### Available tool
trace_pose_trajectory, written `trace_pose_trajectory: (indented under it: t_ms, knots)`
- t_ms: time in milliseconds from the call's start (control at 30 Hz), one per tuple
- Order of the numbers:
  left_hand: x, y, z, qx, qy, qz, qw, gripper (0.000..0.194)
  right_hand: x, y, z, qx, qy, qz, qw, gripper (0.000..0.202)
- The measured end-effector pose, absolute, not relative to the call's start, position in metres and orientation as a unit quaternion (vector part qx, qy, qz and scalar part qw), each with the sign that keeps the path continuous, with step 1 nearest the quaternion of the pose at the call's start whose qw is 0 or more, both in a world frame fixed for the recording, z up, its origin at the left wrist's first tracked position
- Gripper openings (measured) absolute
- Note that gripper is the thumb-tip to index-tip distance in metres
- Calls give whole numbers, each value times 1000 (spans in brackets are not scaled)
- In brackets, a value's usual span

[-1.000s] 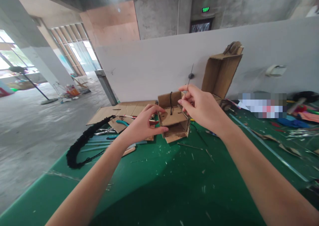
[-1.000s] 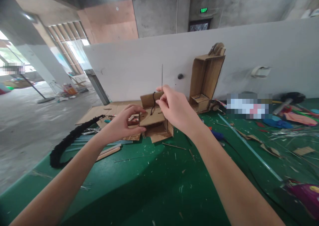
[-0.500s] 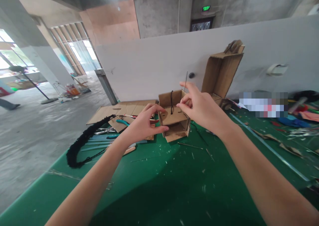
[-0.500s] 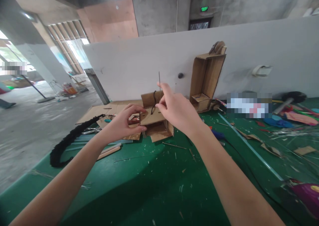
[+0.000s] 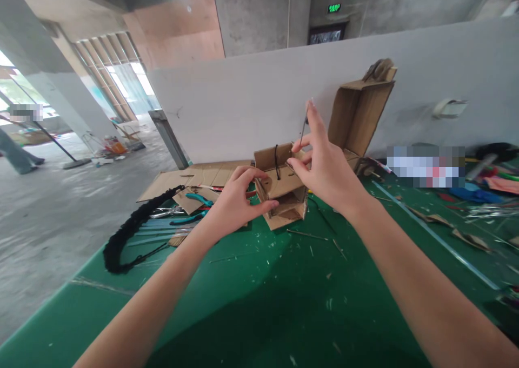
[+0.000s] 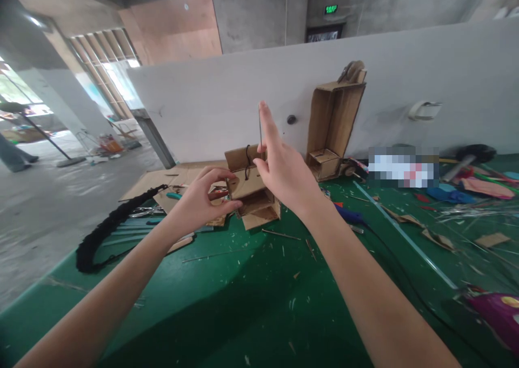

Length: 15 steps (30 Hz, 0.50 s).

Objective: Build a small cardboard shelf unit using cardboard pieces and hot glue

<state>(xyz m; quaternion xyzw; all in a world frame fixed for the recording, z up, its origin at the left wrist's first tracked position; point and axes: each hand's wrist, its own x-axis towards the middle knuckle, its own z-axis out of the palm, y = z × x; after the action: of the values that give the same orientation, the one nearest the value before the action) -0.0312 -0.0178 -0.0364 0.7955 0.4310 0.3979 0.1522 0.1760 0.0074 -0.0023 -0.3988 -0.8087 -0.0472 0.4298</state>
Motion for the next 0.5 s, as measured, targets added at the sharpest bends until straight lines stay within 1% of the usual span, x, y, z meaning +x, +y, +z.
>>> trace_pose_trajectory:
  t_ms: [133,200,333,500]
  knots:
    - [-30,-18,-36,788,441,402,154,42,174,9,-4,-421,-811,-91,396,82]
    - [-30,-18,-36,787,445,399,154,42,173,8,-4,-426,-805,-105,399,76]
    - [-30,-19,-35,788,443,398,156,42,172,6,-3,-420,-800,-114,413,58]
    - [-29,-20,-32,792,439,397,150,40,171,5,-3,-406,-806,-107,418,53]
